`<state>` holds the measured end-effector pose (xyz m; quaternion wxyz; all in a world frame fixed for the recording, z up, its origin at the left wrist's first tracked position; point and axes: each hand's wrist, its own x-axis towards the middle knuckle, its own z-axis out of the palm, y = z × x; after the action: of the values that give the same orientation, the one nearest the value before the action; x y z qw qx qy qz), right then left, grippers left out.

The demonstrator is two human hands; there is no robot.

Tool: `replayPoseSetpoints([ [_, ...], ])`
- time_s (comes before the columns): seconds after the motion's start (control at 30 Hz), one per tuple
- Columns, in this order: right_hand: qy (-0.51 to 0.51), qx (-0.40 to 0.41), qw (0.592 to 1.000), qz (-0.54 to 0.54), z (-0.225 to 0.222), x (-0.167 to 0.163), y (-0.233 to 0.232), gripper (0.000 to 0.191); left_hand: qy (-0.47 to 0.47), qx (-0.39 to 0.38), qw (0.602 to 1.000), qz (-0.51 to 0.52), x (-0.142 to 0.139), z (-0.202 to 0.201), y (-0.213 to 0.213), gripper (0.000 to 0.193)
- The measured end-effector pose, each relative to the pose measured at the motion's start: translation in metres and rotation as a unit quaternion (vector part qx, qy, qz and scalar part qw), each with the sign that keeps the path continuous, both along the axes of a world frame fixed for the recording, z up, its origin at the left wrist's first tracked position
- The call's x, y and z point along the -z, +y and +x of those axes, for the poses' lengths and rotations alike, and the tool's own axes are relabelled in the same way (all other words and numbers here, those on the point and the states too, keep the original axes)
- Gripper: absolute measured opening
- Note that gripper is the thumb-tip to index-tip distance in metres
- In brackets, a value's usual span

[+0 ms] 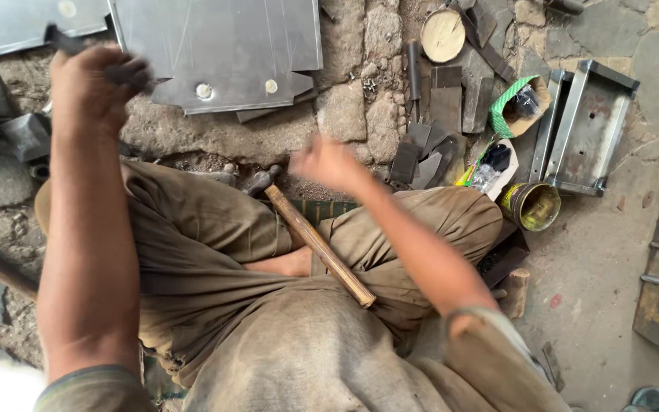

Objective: The person sits on the ground and uses a hammer and a metal punch to create holes in a flat metal sheet. They repeatedly position the punch and strike it with the hammer to form circular indentations.

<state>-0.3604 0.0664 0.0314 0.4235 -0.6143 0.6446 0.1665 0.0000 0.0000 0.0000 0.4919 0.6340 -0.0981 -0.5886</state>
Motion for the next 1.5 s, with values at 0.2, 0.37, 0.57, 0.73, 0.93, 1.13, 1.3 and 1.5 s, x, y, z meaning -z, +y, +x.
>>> replayPoseSetpoints([
  [0.2,-0.242,0.104,0.946,0.188,-0.024,0.020,0.112,0.076,0.036,0.382,0.888,-0.252,-0.004,-0.088,-0.062,0.028],
  [0.37,-0.244,0.229,0.928,0.161,-0.063,-0.081,0.099,0.054,-0.183,0.659,0.683,-0.258,0.011,-0.156,-0.125,0.032],
  [0.57,-0.487,0.479,0.730,-0.031,-0.079,-0.143,0.116,0.036,-0.217,0.732,0.593,-0.256,0.055,-0.178,-0.142,0.040],
  [0.73,-0.452,0.541,0.708,-0.038,-0.086,-0.123,0.131,0.032,-0.179,0.716,0.643,-0.204,0.076,-0.182,-0.142,0.051],
  [0.93,-0.434,0.554,0.710,0.005,-0.082,-0.104,0.141,0.034,-0.170,0.735,0.620,-0.216,0.079,-0.197,-0.140,0.057],
  [1.13,-0.410,0.517,0.751,-0.003,-0.075,-0.102,0.123,0.036,-0.209,0.754,0.580,-0.225,0.061,-0.204,-0.139,0.053],
  [1.3,-0.354,0.435,0.823,-0.090,-0.076,-0.111,0.097,0.032,-0.300,0.743,0.514,-0.307,0.046,-0.199,-0.123,0.033],
  [1.5,-0.583,0.338,0.659,-0.334,-0.049,-0.167,0.065,0.030,-0.309,0.699,0.517,-0.386,0.051,-0.175,-0.113,0.023],
])
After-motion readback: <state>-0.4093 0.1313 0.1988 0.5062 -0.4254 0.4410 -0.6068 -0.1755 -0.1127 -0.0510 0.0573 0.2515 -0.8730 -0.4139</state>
